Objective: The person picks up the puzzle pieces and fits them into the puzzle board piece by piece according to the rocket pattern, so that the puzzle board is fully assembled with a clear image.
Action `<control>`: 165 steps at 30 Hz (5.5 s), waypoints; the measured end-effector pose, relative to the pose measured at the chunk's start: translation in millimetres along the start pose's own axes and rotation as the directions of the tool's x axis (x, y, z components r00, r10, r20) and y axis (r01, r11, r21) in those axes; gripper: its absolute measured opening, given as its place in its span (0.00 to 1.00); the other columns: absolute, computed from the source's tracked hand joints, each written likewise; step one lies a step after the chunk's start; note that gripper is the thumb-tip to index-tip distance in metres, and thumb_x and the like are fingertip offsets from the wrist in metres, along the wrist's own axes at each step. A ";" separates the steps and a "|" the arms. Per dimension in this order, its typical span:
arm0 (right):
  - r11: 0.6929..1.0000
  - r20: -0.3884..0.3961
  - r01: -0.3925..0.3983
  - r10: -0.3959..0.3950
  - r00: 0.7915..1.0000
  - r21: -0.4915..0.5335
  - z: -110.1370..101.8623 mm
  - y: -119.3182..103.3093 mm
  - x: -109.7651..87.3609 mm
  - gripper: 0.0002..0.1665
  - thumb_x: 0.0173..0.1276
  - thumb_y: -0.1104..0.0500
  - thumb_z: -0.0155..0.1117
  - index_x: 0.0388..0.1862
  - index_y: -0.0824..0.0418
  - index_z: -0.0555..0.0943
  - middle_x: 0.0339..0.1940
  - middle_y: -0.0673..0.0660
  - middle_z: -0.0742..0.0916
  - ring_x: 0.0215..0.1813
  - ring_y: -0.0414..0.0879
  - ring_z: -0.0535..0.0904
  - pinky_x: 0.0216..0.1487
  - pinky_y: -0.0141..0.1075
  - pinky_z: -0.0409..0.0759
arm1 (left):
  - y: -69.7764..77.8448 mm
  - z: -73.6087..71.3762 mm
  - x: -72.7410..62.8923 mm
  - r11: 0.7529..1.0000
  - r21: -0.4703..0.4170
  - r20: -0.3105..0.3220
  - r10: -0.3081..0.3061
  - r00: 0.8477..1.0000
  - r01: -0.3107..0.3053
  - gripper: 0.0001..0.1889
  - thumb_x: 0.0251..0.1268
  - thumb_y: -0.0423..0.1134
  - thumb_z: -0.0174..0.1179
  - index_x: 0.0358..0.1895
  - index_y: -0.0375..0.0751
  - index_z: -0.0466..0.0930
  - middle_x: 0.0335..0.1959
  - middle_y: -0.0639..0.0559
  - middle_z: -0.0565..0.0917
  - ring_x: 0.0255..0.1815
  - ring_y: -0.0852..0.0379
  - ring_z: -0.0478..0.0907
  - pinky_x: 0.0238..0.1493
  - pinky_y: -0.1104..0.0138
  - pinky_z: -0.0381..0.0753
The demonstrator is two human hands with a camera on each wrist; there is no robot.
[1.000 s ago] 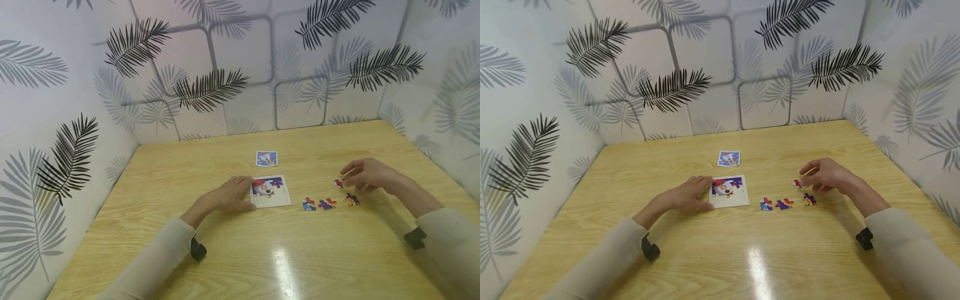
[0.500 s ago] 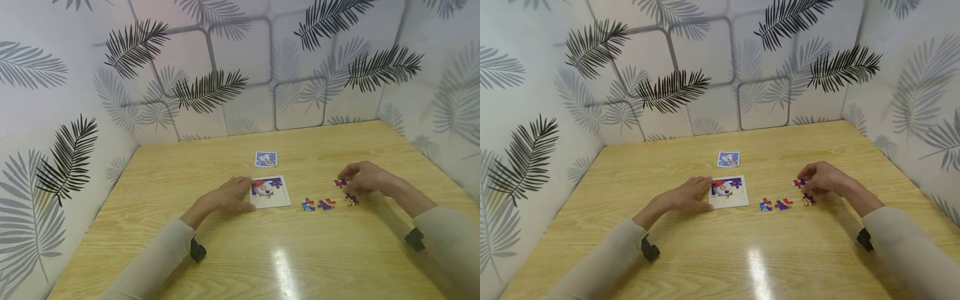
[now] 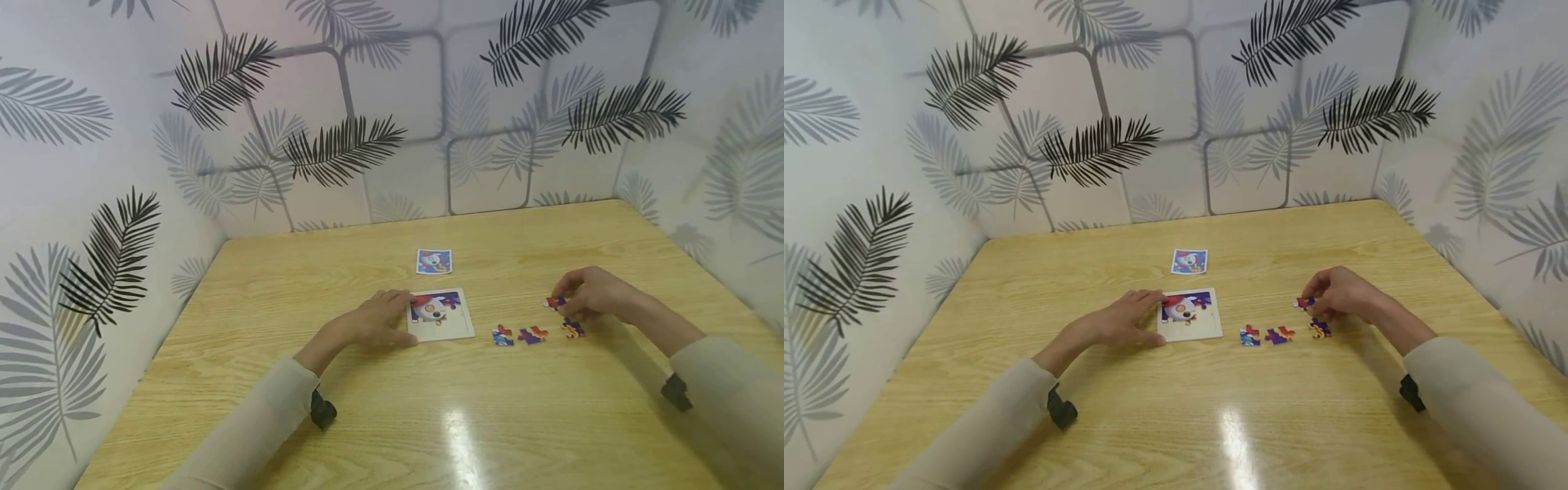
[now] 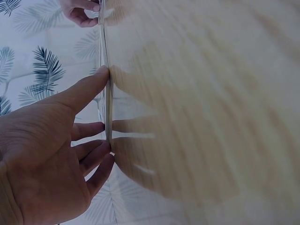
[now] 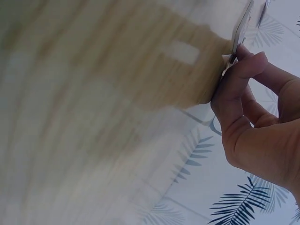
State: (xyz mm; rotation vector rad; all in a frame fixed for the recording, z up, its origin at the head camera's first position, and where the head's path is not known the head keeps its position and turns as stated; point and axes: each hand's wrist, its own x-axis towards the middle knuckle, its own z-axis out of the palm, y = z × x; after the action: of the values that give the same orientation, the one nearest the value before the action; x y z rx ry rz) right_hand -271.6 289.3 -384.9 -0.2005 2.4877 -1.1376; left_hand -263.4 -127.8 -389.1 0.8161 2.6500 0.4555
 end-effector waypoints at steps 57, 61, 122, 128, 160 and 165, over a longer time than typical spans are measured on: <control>0.992 -0.048 0.084 -0.080 0.996 0.089 -1.7 -2.7 -1.0 0.20 0.74 0.60 0.60 0.61 0.68 0.75 0.28 0.56 0.83 0.25 0.42 0.73 0.25 0.34 0.72 | -0.1 0.7 -0.2 1.000 -0.002 -0.007 0.010 1.000 -0.010 0.43 0.66 0.56 0.64 0.78 0.46 0.55 0.78 0.43 0.60 0.78 0.43 0.57 0.77 0.49 0.59; 0.991 -0.066 0.065 -0.057 0.996 0.119 -2.0 -4.2 0.2 0.22 0.72 0.59 0.64 0.60 0.69 0.73 0.29 0.55 0.85 0.25 0.41 0.74 0.28 0.36 0.76 | -1.4 1.6 0.6 1.000 0.001 -0.009 0.005 1.000 -0.005 0.43 0.66 0.57 0.64 0.78 0.47 0.55 0.78 0.44 0.60 0.78 0.44 0.57 0.77 0.50 0.59; 0.981 -0.102 0.063 -0.045 0.994 0.183 50.4 -71.2 19.6 0.23 0.68 0.51 0.68 0.56 0.63 0.81 0.53 0.58 0.79 0.33 0.44 0.73 0.39 0.37 0.79 | 0.3 -0.6 -0.2 1.000 0.014 -0.004 0.005 1.000 -0.005 0.43 0.65 0.57 0.64 0.77 0.46 0.55 0.79 0.43 0.60 0.78 0.42 0.56 0.77 0.49 0.58; 0.984 -0.096 0.060 -0.044 0.994 0.169 58.7 -77.3 25.5 0.20 0.68 0.50 0.68 0.52 0.62 0.82 0.46 0.55 0.85 0.32 0.45 0.73 0.40 0.38 0.79 | -0.8 0.2 0.4 1.000 0.010 -0.002 -0.004 1.000 0.004 0.43 0.65 0.58 0.64 0.77 0.48 0.55 0.79 0.44 0.59 0.79 0.43 0.55 0.77 0.49 0.58; 0.976 -0.073 0.086 -0.073 0.995 0.199 79.5 -93.4 38.2 0.17 0.67 0.55 0.70 0.48 0.63 0.79 0.43 0.62 0.89 0.27 0.45 0.69 0.29 0.36 0.68 | 1.4 0.1 2.0 1.000 0.025 0.007 -0.018 1.000 0.017 0.44 0.66 0.58 0.63 0.79 0.46 0.54 0.80 0.43 0.58 0.80 0.43 0.54 0.79 0.50 0.55; 0.979 -0.057 0.083 -0.074 0.996 0.186 81.4 -94.9 40.4 0.16 0.67 0.56 0.70 0.48 0.64 0.80 0.42 0.60 0.88 0.28 0.45 0.67 0.28 0.35 0.65 | 1.9 0.1 2.2 0.999 0.041 0.003 -0.007 1.000 0.007 0.43 0.65 0.58 0.64 0.78 0.47 0.55 0.78 0.43 0.60 0.78 0.44 0.56 0.77 0.50 0.58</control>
State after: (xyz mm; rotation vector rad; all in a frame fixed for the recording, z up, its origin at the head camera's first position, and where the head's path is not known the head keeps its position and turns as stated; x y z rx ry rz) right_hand -278.2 158.6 -373.7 -0.2207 2.4148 -1.4186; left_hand -264.2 -124.9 -388.9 0.8192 2.6670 0.3989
